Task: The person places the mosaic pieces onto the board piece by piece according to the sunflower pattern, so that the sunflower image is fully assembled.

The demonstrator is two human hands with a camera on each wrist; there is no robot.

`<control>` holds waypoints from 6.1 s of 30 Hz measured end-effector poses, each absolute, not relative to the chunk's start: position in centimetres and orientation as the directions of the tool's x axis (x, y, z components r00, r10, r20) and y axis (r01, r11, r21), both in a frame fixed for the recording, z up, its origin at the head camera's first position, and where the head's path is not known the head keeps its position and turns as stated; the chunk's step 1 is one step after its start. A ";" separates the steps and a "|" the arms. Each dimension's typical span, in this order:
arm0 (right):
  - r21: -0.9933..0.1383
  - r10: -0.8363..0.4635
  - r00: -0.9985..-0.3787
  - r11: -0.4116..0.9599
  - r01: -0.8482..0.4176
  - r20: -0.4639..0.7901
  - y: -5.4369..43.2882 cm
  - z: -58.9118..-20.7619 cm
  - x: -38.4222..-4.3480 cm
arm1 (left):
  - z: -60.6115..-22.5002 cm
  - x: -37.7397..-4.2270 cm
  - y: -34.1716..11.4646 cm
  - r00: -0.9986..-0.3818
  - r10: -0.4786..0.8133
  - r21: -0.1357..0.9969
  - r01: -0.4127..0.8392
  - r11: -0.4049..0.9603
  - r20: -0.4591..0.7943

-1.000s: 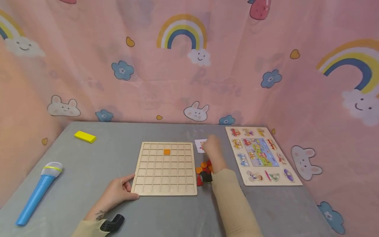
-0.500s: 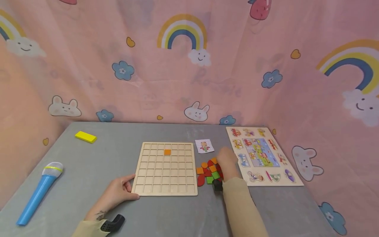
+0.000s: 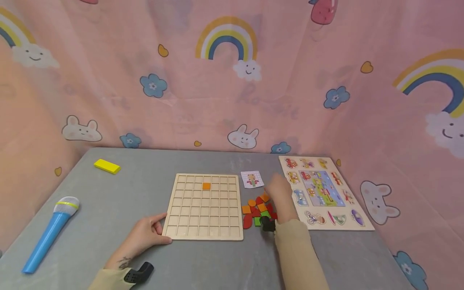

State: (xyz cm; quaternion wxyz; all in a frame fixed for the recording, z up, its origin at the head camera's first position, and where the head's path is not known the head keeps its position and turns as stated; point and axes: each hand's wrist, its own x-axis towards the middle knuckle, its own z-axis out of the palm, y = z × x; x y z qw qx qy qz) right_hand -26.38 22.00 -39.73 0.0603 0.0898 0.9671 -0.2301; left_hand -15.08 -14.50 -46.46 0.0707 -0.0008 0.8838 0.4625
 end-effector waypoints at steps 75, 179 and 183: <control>-0.357 0.001 -0.950 0.927 0.118 -0.311 23.7 -41.3 -24.2 | -46.6 -15.2 -14.7 -0.987 0.064 0.812 -0.084 0.577 -0.148; -0.696 -0.069 -0.986 0.715 0.058 -0.152 9.9 -41.5 -27.1 | -47.0 -15.2 -14.4 -0.990 0.039 0.797 -0.086 0.598 -0.136; -0.568 -0.028 -0.992 0.821 0.048 -0.123 14.0 -40.4 -27.5 | -46.9 -15.3 -14.4 -0.989 0.034 0.799 -0.095 0.594 -0.143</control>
